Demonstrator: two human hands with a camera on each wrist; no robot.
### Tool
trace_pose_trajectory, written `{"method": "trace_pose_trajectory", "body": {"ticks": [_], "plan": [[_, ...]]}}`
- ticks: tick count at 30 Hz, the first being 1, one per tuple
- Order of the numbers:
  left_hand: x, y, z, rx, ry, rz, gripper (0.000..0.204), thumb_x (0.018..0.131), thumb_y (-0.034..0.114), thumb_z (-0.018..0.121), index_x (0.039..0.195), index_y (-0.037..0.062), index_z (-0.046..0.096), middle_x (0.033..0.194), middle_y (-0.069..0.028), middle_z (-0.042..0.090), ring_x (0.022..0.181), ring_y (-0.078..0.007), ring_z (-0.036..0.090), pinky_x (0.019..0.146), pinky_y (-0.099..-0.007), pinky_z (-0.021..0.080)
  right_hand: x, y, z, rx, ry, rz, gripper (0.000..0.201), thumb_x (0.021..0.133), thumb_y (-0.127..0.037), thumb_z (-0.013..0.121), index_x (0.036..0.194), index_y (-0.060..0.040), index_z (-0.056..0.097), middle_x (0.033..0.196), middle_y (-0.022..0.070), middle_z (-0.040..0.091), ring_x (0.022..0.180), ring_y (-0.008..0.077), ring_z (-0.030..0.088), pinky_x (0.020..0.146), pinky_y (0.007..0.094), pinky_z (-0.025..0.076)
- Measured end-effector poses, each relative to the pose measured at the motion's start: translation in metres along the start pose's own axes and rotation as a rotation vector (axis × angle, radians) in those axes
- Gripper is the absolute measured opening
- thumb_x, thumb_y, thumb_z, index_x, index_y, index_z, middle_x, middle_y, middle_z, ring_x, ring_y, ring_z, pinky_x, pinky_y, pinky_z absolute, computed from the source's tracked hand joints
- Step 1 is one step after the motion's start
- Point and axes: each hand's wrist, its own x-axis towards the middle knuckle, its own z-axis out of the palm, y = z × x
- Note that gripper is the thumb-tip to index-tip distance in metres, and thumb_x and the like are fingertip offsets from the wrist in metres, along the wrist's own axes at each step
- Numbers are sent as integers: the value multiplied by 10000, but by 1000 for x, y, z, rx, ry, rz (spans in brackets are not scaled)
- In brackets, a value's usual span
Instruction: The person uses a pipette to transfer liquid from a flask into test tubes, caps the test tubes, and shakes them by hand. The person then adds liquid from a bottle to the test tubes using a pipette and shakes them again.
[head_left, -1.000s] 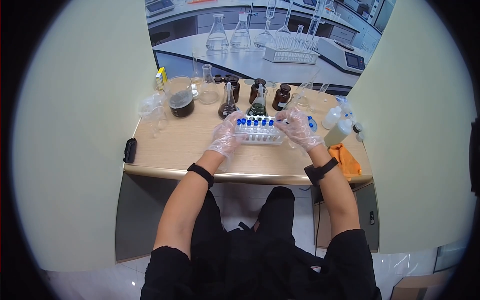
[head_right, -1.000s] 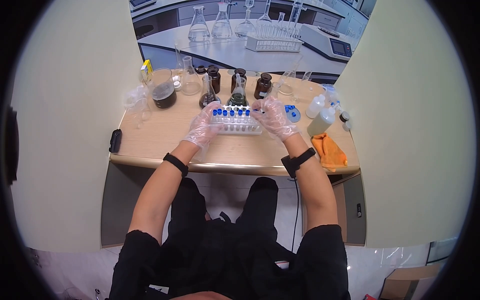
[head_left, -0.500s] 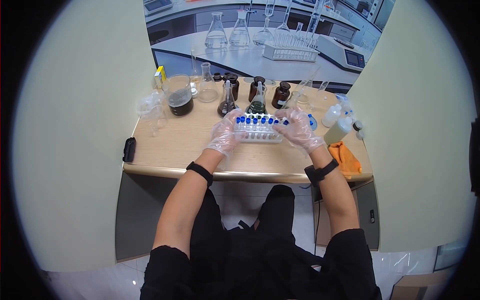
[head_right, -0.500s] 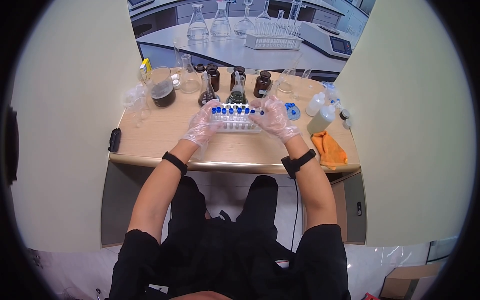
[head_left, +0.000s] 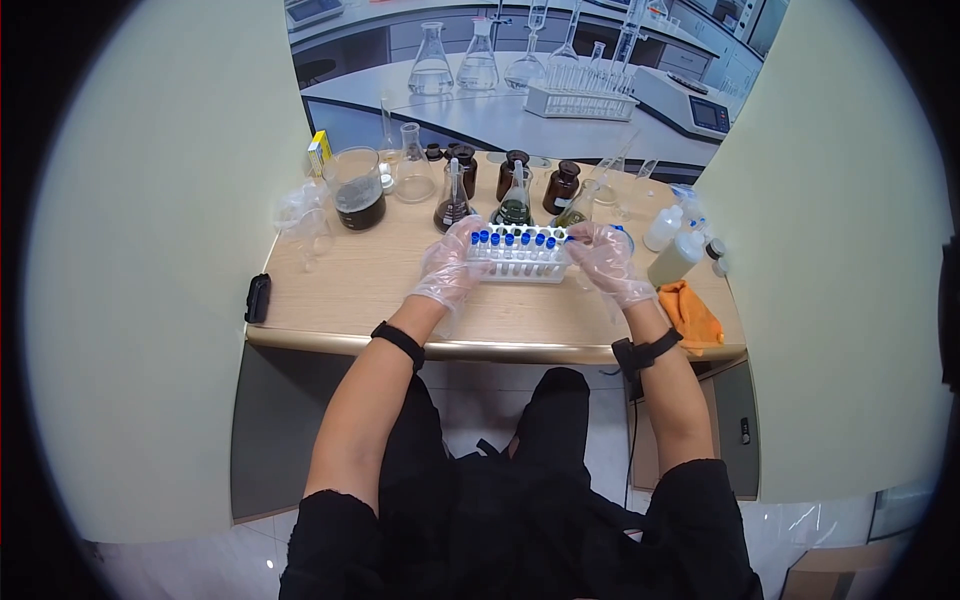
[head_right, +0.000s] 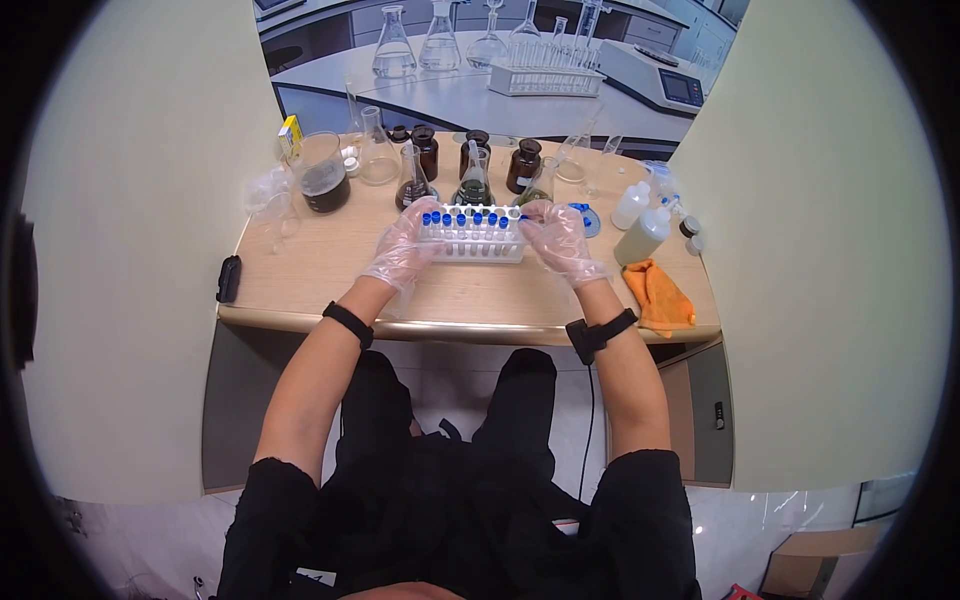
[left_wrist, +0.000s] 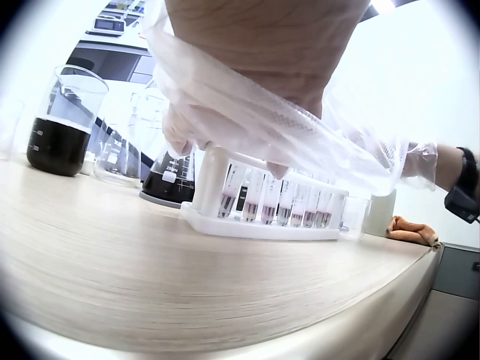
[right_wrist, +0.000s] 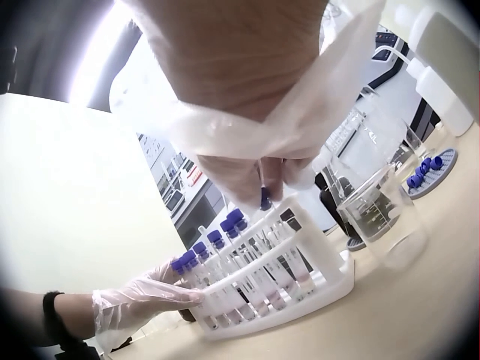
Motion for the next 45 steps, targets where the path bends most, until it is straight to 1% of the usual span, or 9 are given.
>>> {"method": "trace_pose_trajectory", "body": {"ticks": [14, 20, 22, 26, 29, 38, 41, 43, 45], "plan": [[-1, 8, -4, -20, 1, -41, 693, 744, 132, 869, 1376, 124, 586, 1452, -98, 601, 1333, -305, 597, 1135, -385, 478, 0, 7, 8, -113, -1, -53, 312, 850, -149, 777, 1134, -23, 745, 1016, 169, 770, 948, 282, 736, 880, 365, 575], [0, 9, -5, -52, -4, -47, 681, 744, 123, 862, 1365, 133, 584, 1444, -93, 604, 1322, -309, 602, 1129, -382, 479, -10, 24, -24, 58, 222, -3, 492, 809, -257, 798, 1213, 12, 718, 1171, 216, 744, 1061, 329, 718, 969, 406, 557], [1, 9, -5, -47, -9, -38, 681, 744, 124, 861, 1365, 135, 582, 1442, -93, 604, 1320, -311, 604, 1127, -382, 480, -12, 27, -36, -417, 89, -37, 566, 802, -301, 793, 1273, 0, 703, 1239, 229, 722, 1146, 358, 689, 1030, 421, 530], [1, 9, -5, -50, -13, -42, 692, 746, 134, 866, 1372, 133, 572, 1440, -98, 602, 1313, -318, 607, 1122, -386, 483, -27, 28, -31, -477, -22, -9, 616, 802, -330, 784, 1318, -8, 686, 1255, 239, 715, 1222, 369, 658, 1077, 419, 500], [1, 10, -5, -37, -24, -52, 692, 748, 141, 869, 1373, 133, 573, 1445, -100, 600, 1315, -316, 608, 1123, -388, 483, -33, 46, -22, -362, -67, 154, 634, 800, -349, 786, 1328, -13, 683, 1276, 243, 707, 1257, 370, 639, 1088, 417, 492], [2, 2, 0, -78, -19, -67, 684, 749, 158, 878, 1366, 137, 583, 1451, -100, 599, 1314, -310, 611, 1115, -388, 490, -40, 52, -56, -568, 42, 299, 427, 803, -183, 680, 1191, -16, 746, 1195, 244, 731, 1115, 401, 696, 999, 439, 538], [1, 8, -2, -69, -16, -65, 679, 749, 156, 877, 1362, 143, 586, 1446, -100, 601, 1311, -309, 614, 1114, -389, 491, -43, 46, -59, -637, 84, 288, 443, 801, -172, 673, 1220, -37, 725, 1237, 215, 713, 1174, 411, 658, 1027, 472, 513], [1, 9, -4, -59, -10, -51, 680, 748, 153, 875, 1363, 147, 585, 1443, -100, 603, 1308, -310, 616, 1114, -389, 491, -42, 21, -54, -884, 112, 17, 536, 804, -206, 708, 1319, -67, 669, 1345, 197, 660, 1276, 415, 593, 1094, 489, 471], [2, 10, -4, -38, -10, -34, 678, 747, 145, 874, 1357, 150, 580, 1439, -97, 604, 1308, -311, 617, 1111, -389, 491, -37, 24, -40, -696, 69, -112, 591, 810, -229, 727, 1369, -69, 623, 1398, 193, 622, 1317, 409, 562, 1119, 492, 451]]}}
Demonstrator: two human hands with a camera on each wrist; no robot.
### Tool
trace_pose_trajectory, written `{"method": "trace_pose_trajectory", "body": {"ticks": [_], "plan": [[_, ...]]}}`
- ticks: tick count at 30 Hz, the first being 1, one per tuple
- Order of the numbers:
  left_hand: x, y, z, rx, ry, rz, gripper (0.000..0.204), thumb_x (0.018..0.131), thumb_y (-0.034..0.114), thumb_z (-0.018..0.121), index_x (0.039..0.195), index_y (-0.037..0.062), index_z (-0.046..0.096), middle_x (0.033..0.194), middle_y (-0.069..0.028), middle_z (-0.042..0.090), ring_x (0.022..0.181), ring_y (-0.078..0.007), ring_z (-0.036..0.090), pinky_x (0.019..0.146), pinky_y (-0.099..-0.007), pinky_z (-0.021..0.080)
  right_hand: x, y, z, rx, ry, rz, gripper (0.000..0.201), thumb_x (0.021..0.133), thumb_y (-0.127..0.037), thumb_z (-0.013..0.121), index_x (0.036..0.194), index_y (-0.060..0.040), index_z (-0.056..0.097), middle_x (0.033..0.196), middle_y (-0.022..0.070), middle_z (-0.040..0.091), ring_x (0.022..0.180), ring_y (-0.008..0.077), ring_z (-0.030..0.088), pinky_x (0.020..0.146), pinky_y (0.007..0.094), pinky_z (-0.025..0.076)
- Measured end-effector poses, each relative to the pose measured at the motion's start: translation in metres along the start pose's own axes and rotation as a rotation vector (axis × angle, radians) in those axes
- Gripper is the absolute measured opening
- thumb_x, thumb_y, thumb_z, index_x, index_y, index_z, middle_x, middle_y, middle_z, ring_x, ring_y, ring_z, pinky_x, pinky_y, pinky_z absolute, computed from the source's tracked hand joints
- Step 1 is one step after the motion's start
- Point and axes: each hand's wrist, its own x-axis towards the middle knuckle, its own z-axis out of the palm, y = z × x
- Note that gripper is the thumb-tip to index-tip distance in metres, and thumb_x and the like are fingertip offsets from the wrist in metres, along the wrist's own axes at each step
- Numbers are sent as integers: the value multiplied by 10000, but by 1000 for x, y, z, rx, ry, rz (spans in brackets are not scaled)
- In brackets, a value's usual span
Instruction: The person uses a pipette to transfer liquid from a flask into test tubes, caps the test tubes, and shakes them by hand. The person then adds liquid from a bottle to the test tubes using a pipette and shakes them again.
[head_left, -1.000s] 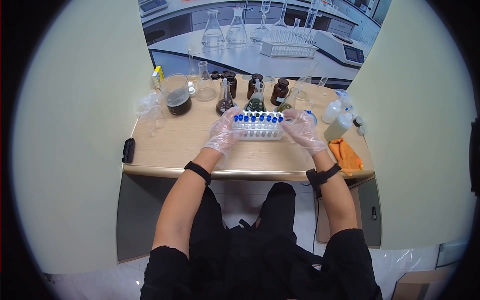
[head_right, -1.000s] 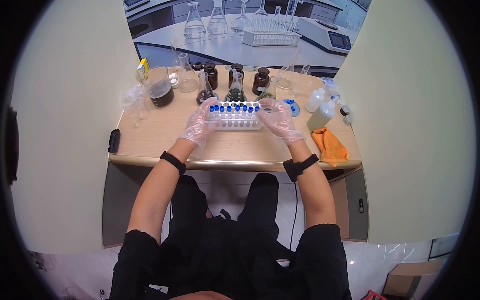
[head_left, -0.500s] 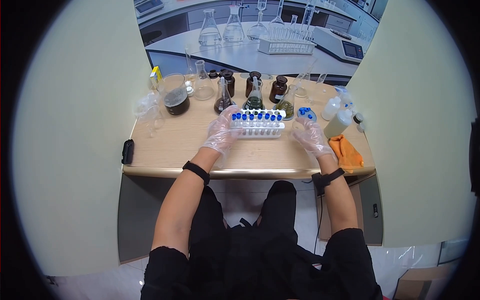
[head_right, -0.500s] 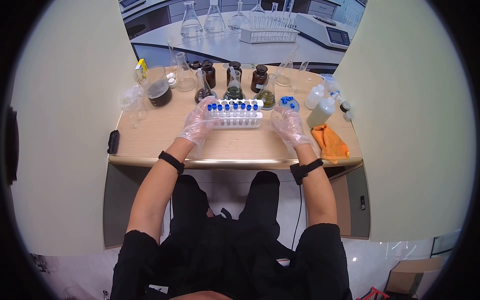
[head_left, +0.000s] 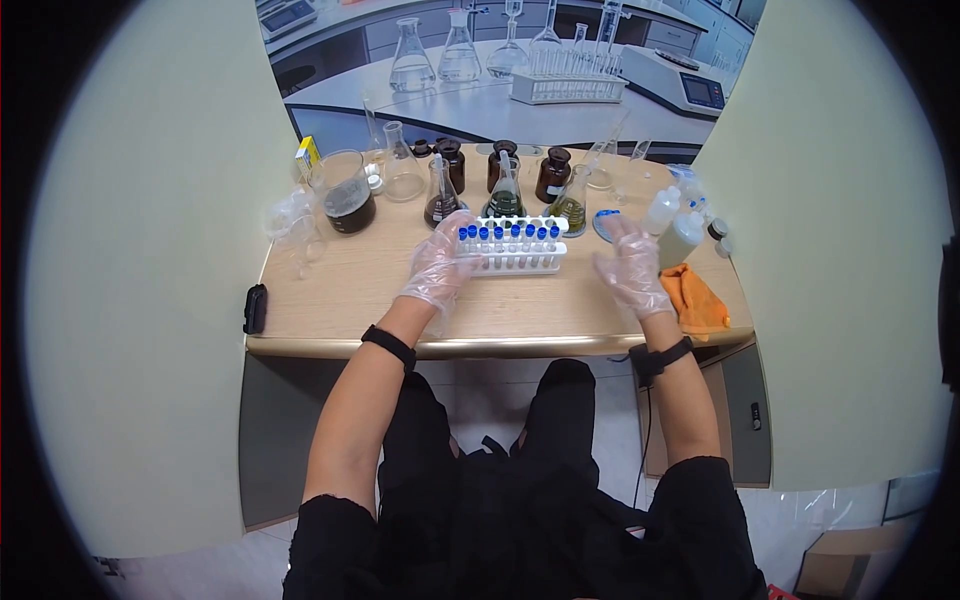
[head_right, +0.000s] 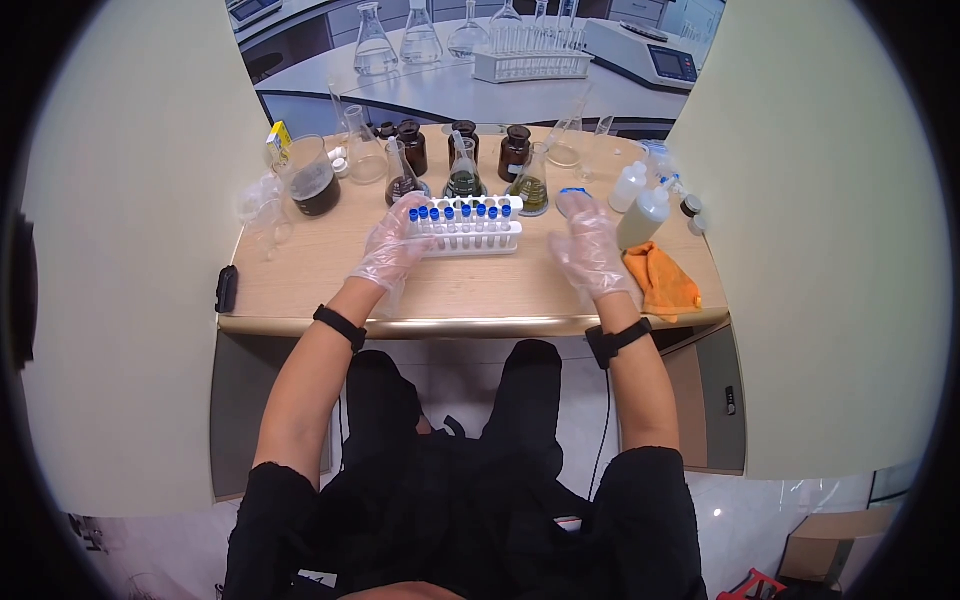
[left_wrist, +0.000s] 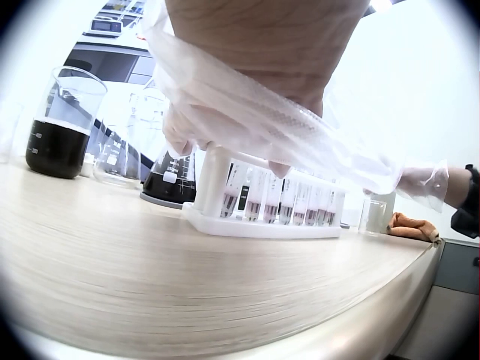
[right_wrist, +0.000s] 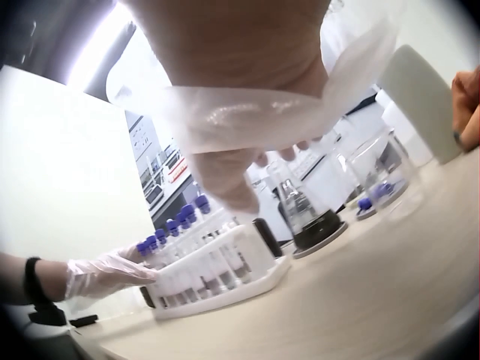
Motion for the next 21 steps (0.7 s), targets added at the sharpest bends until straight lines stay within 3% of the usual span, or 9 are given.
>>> {"method": "trace_pose_trajectory", "body": {"ticks": [1, 5, 7, 10, 11, 14, 16, 21], "plan": [[-1, 2, -1, 2, -5, 1, 678, 747, 145, 874, 1357, 150, 580, 1439, -97, 604, 1308, -311, 617, 1111, -389, 491, 1, -3, 8, 192, 12, -119, 651, 817, -253, 745, 1420, -71, 577, 1452, 190, 583, 1357, 403, 531, 1144, 495, 431], [-2, 5, -3, -16, -18, -8, 672, 746, 140, 876, 1345, 151, 572, 1434, -90, 605, 1297, -314, 623, 1104, -391, 494, 12, -34, 42, 310, 40, -269, 722, 812, -218, 762, 1472, -61, 514, 1473, 206, 558, 1351, 358, 550, 1151, 447, 437], [-2, -3, 1, -21, -9, 14, 667, 748, 138, 876, 1340, 151, 571, 1428, -89, 608, 1291, -314, 627, 1102, -391, 495, 17, -49, 54, 831, -116, -24, 772, 795, -164, 751, 1506, -72, 465, 1452, 191, 542, 1339, 320, 554, 1142, 402, 446], [-1, -5, 3, -98, -15, -8, 674, 746, 125, 878, 1344, 157, 567, 1424, -93, 606, 1287, -312, 627, 1103, -389, 496, 20, -51, 90, 1009, -89, 73, 808, 775, -131, 738, 1524, -83, 438, 1414, 174, 536, 1317, 303, 560, 1127, 362, 456], [-2, 1, 0, -95, -16, -16, 682, 745, 119, 880, 1348, 155, 562, 1422, -95, 603, 1291, -307, 626, 1105, -386, 496, 13, -54, 85, 842, -75, 90, 805, 772, -138, 731, 1514, -71, 428, 1372, 172, 530, 1311, 326, 561, 1122, 383, 461], [-4, 4, -2, -45, -8, 38, 706, 739, 109, 885, 1358, 146, 548, 1411, -95, 604, 1294, -293, 626, 1106, -379, 497, 9, -60, 88, 694, -32, 74, 793, 772, -118, 710, 1508, -68, 418, 1370, 194, 520, 1299, 366, 558, 1129, 415, 454], [-3, 4, -2, 45, 16, 99, 709, 736, 113, 886, 1357, 140, 544, 1393, -92, 613, 1286, -293, 630, 1101, -379, 500, 9, -59, 101, 761, -8, 82, 783, 777, -111, 695, 1507, -73, 415, 1373, 213, 510, 1295, 396, 551, 1137, 439, 443], [0, 4, 0, 35, 12, 54, 680, 725, 117, 888, 1321, 143, 562, 1372, -84, 624, 1269, -296, 639, 1093, -384, 505, 11, -61, 101, 641, -20, 130, 784, 790, -121, 695, 1515, -85, 398, 1381, 242, 502, 1294, 438, 543, 1118, 469, 456]]}}
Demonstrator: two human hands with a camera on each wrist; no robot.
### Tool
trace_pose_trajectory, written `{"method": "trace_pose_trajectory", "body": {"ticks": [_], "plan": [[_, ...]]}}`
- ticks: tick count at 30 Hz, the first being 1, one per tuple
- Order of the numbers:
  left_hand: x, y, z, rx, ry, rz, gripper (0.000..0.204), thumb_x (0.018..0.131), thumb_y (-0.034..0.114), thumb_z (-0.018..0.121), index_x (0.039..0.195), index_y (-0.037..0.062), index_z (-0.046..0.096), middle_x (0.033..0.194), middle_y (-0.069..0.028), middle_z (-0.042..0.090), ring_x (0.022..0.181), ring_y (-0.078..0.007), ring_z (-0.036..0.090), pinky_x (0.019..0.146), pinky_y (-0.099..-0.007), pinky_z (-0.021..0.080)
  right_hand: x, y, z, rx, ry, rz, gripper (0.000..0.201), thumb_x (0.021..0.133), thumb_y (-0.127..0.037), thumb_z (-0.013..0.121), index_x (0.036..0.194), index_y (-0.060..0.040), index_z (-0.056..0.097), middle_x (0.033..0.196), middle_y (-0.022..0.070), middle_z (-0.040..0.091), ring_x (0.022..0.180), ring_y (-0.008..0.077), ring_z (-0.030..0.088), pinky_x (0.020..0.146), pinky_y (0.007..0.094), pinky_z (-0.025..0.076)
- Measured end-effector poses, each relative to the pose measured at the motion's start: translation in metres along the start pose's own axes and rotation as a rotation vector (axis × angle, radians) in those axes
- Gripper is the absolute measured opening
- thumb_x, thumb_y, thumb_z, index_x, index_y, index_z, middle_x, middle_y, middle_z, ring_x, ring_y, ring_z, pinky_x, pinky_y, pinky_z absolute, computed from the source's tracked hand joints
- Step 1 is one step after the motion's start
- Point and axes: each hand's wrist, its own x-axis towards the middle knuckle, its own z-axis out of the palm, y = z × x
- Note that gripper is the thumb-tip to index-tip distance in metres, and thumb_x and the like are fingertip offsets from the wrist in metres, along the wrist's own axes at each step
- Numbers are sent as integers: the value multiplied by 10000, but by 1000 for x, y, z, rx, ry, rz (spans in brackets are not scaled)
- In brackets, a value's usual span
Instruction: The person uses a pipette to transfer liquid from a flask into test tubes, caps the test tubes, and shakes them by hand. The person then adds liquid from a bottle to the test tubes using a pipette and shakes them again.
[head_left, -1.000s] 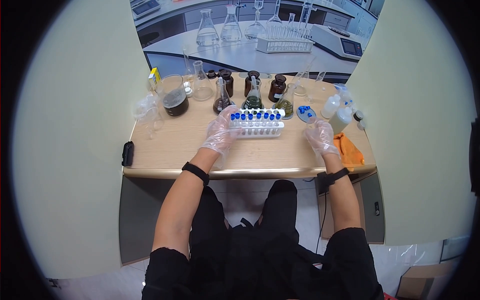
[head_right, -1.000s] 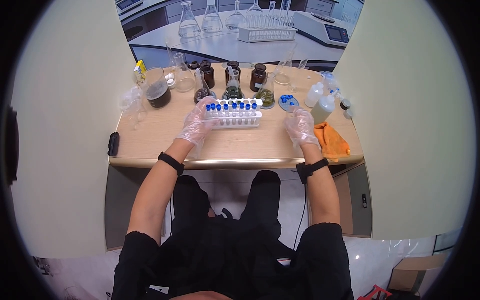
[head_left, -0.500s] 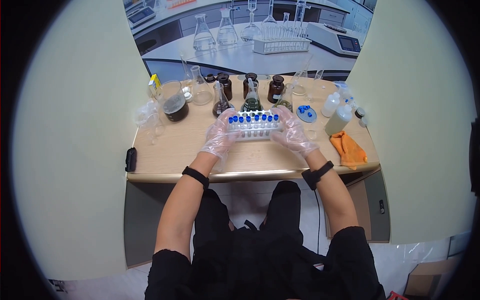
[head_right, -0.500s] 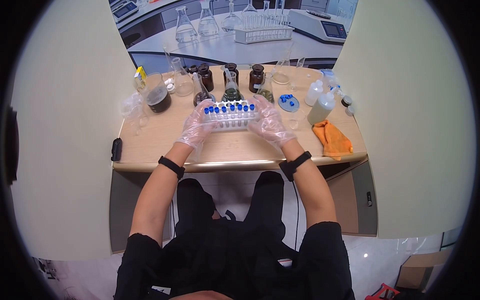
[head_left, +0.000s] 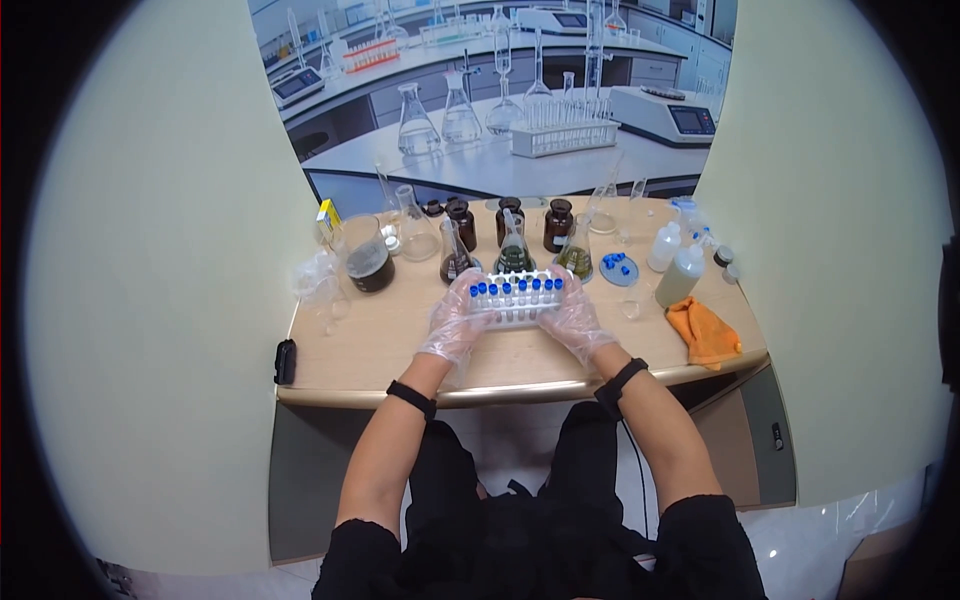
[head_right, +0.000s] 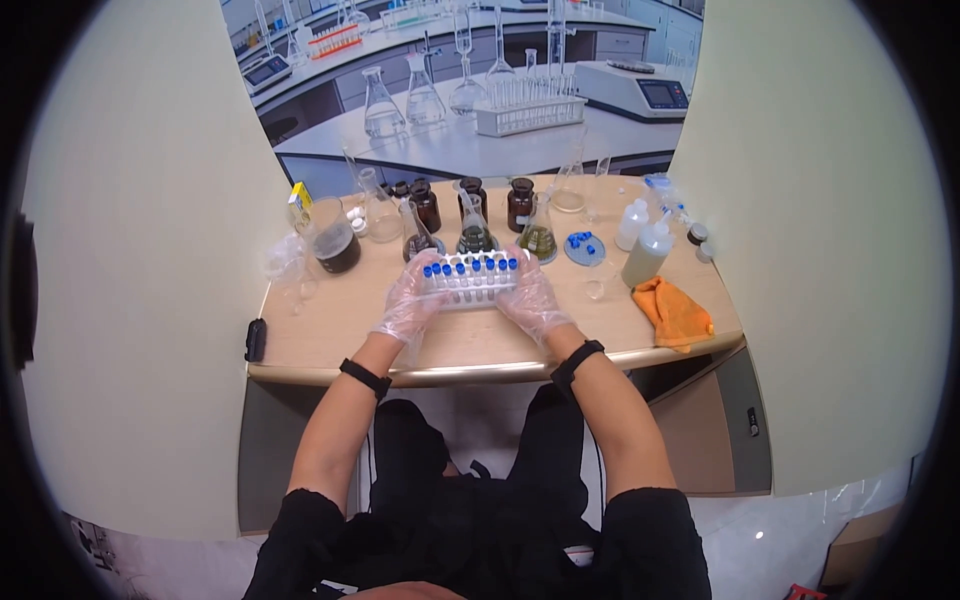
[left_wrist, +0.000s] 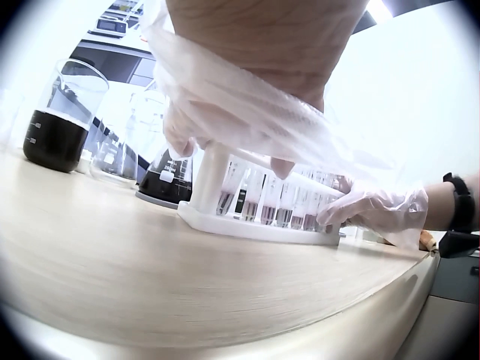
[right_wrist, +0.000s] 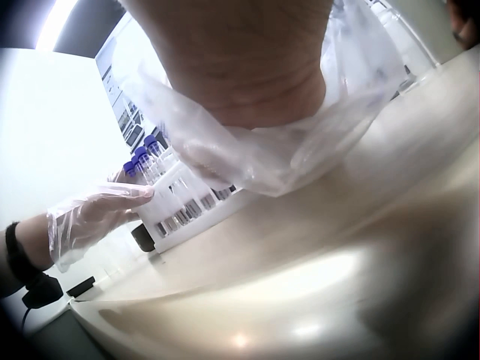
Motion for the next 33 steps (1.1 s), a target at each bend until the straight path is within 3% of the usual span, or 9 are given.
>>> {"method": "trace_pose_trajectory", "body": {"ticks": [3, 4, 8, 11, 13, 26, 28, 33], "plan": [[-2, 0, 1, -33, 50, 61, 688, 715, 125, 899, 1317, 142, 568, 1358, -74, 634, 1252, -288, 649, 1089, -383, 509, -1, -2, -1, 0, -5, 6, 805, 799, -135, 717, 1528, -110, 378, 1380, 246, 501, 1271, 455, 559, 1091, 487, 478], [-1, 1, 2, -20, 19, -10, 699, 709, 114, 906, 1323, 135, 573, 1360, -74, 634, 1250, -280, 649, 1091, -371, 509, 0, -5, 0, -26, -1, 22, 804, 801, -137, 723, 1527, -124, 377, 1377, 246, 504, 1260, 456, 567, 1087, 486, 482], [-1, 4, 1, -24, 20, 11, 725, 715, 102, 905, 1357, 117, 567, 1384, -83, 624, 1267, -267, 639, 1106, -357, 502, 0, -8, -2, -40, -24, 95, 769, 818, -112, 718, 1509, -164, 387, 1363, 245, 521, 1237, 447, 588, 1073, 468, 493], [-6, 3, -1, -95, 11, -111, 741, 728, 94, 896, 1388, 99, 557, 1404, -95, 615, 1284, -262, 631, 1119, -347, 495, 4, -1, 2, -18, -46, 108, 748, 824, -83, 699, 1502, -166, 393, 1352, 248, 538, 1235, 439, 591, 1068, 463, 495], [-6, -4, -3, -28, -18, -25, 755, 742, 84, 883, 1415, 82, 540, 1413, -98, 611, 1306, -254, 617, 1136, -343, 483, 2, -3, 1, 6, -60, 107, 739, 828, -70, 688, 1500, -165, 396, 1346, 251, 546, 1233, 436, 593, 1066, 463, 496], [-4, -17, 4, -51, -42, -19, 728, 752, 91, 876, 1399, 93, 542, 1440, -113, 578, 1342, -282, 581, 1160, -362, 458, 3, 7, 6, -10, -63, 132, 746, 820, -41, 664, 1504, -175, 397, 1369, 227, 554, 1245, 422, 592, 1076, 461, 493], [-4, -18, 6, -97, -38, -30, 719, 758, 15, 868, 1405, 81, 559, 1434, -73, 580, 1351, -213, 552, 1170, -327, 433, 3, 5, 4, -20, -60, 134, 748, 821, -39, 664, 1505, -172, 394, 1369, 230, 551, 1243, 421, 592, 1076, 460, 494], [-3, -19, 7, -109, -35, -25, 713, 758, 11, 868, 1399, 85, 564, 1423, -68, 578, 1349, -207, 545, 1169, -325, 427, 2, 6, 4, -4, -47, 95, 749, 823, -33, 659, 1509, -166, 387, 1366, 239, 550, 1237, 427, 592, 1072, 459, 496]]}}
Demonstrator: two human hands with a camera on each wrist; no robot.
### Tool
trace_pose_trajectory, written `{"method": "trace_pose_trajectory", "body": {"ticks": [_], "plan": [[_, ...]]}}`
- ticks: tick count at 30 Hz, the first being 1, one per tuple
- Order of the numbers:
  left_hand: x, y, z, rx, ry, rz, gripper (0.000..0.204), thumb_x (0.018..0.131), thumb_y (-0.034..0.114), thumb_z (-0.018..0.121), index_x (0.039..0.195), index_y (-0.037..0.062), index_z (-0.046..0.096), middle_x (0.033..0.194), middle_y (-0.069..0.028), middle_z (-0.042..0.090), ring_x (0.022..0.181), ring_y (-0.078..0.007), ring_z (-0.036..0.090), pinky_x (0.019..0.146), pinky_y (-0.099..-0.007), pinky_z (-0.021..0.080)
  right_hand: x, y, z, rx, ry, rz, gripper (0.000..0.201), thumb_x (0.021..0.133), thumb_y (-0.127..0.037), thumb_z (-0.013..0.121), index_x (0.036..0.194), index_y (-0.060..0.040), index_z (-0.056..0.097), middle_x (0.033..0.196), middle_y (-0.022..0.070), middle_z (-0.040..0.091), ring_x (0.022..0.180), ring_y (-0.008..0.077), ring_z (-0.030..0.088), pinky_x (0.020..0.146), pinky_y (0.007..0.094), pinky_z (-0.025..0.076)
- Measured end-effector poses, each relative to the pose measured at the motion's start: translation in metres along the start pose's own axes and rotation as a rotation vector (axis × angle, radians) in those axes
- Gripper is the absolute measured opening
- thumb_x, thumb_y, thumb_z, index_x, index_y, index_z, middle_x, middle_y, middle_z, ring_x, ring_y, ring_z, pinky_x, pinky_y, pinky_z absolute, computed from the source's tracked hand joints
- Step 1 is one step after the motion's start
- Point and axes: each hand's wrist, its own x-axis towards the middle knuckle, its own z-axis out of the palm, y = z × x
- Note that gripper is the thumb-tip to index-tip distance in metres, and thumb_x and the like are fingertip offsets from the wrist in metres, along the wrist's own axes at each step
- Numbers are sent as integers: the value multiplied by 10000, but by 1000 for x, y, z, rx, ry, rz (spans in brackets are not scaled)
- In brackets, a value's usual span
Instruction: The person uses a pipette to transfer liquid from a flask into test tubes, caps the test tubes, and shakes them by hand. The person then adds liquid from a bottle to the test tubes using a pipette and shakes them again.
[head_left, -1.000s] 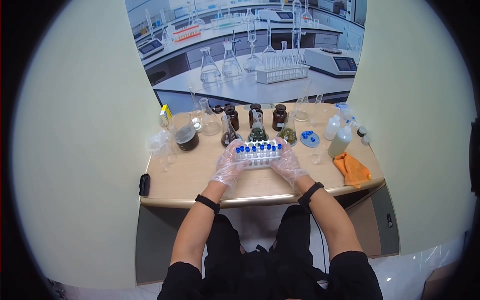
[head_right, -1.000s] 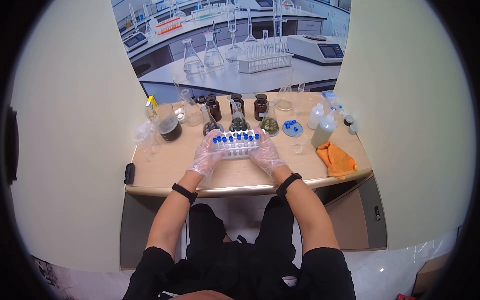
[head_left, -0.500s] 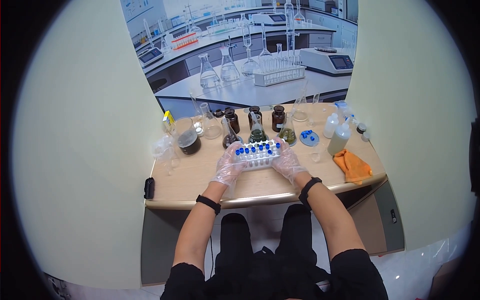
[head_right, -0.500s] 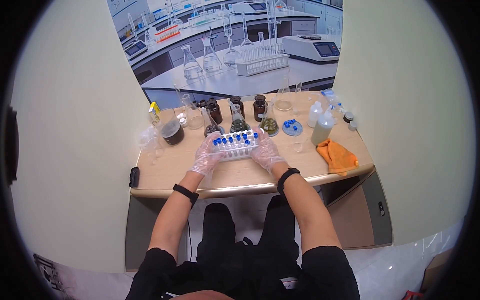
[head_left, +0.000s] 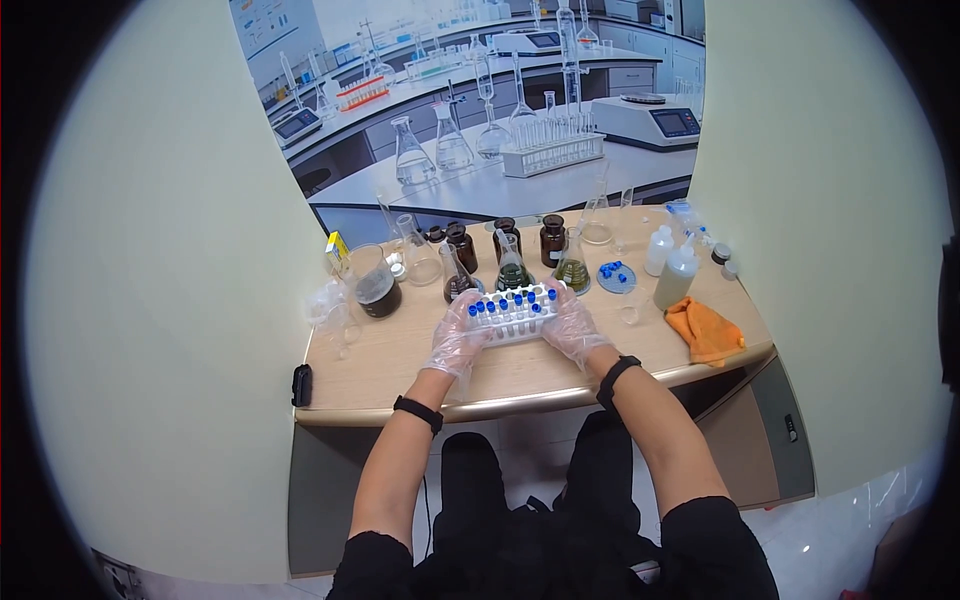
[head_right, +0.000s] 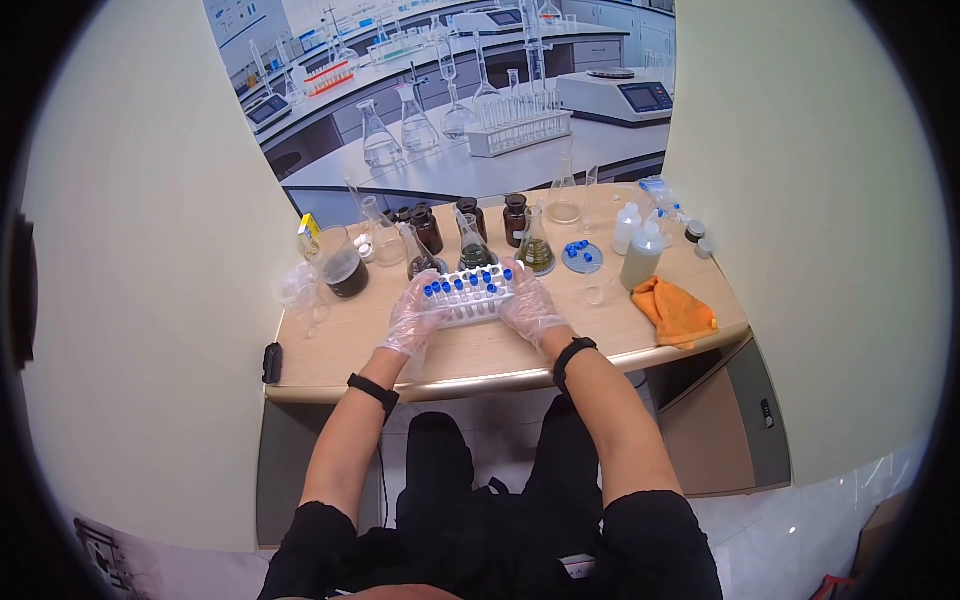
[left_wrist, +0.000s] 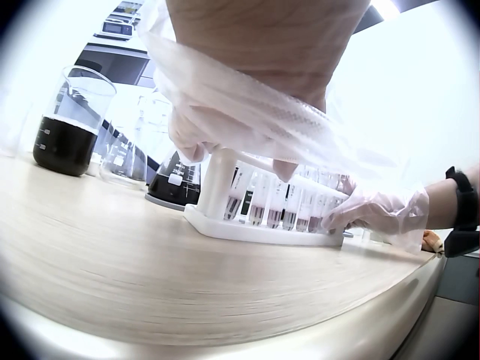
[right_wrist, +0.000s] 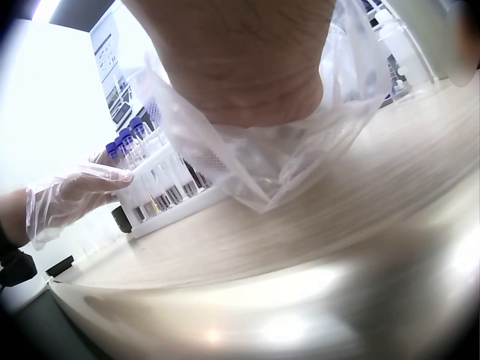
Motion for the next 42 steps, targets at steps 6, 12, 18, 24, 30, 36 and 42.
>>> {"method": "trace_pose_trajectory", "body": {"ticks": [6, 12, 18, 24, 30, 36, 42], "plan": [[1, -2, 0, 15, 2, 20, 702, 757, 63, 873, 1382, 94, 554, 1415, -90, 583, 1347, -244, 562, 1165, -345, 440, 1, -3, 0, -94, 40, 4, 739, 835, -39, 731, 1505, -141, 435, 1343, 175, 634, 1230, 332, 643, 1078, 393, 493], [-1, 10, -3, 98, 2, 16, 709, 753, 81, 878, 1382, 94, 550, 1423, -101, 581, 1350, -265, 568, 1168, -353, 441, -1, -5, -2, -62, 33, -19, 762, 824, -42, 668, 1520, -165, 384, 1368, 241, 555, 1239, 437, 599, 1070, 475, 499], [0, 18, -6, -19, -17, -21, 693, 758, 53, 870, 1380, 89, 565, 1428, -83, 583, 1344, -236, 562, 1161, -341, 443, -3, -20, -9, -60, 12, 41, 763, 833, -68, 698, 1519, -175, 383, 1369, 235, 557, 1237, 436, 599, 1069, 470, 501], [-1, 11, -4, 10, -14, -19, 702, 762, 46, 864, 1393, 92, 559, 1442, -78, 575, 1345, -225, 560, 1157, -341, 451, -2, -15, -8, -65, 19, 9, 755, 826, -78, 718, 1498, -180, 389, 1347, 233, 562, 1209, 434, 606, 1055, 465, 508], [-2, 17, -7, 114, 15, 30, 701, 758, 108, 869, 1383, 109, 550, 1430, -100, 582, 1320, -274, 592, 1136, -369, 469, -3, -16, -6, -94, 53, -9, 750, 823, -61, 710, 1490, -204, 399, 1323, 239, 561, 1171, 438, 624, 1026, 471, 514], [-2, 23, -8, 133, 31, 10, 695, 753, 136, 872, 1367, 120, 546, 1394, -98, 600, 1288, -281, 617, 1106, -372, 488, 5, 14, 14, -52, 81, -36, 747, 814, -33, 693, 1484, -226, 425, 1327, 236, 560, 1168, 446, 630, 1020, 474, 520], [-5, 14, -2, 39, 53, 26, 692, 759, 140, 871, 1368, 133, 543, 1380, -77, 610, 1279, -266, 625, 1102, -363, 489, 1, 10, 12, -4, 90, -13, 741, 811, -27, 686, 1477, -233, 436, 1347, 236, 560, 1190, 457, 623, 1037, 471, 514]]}}
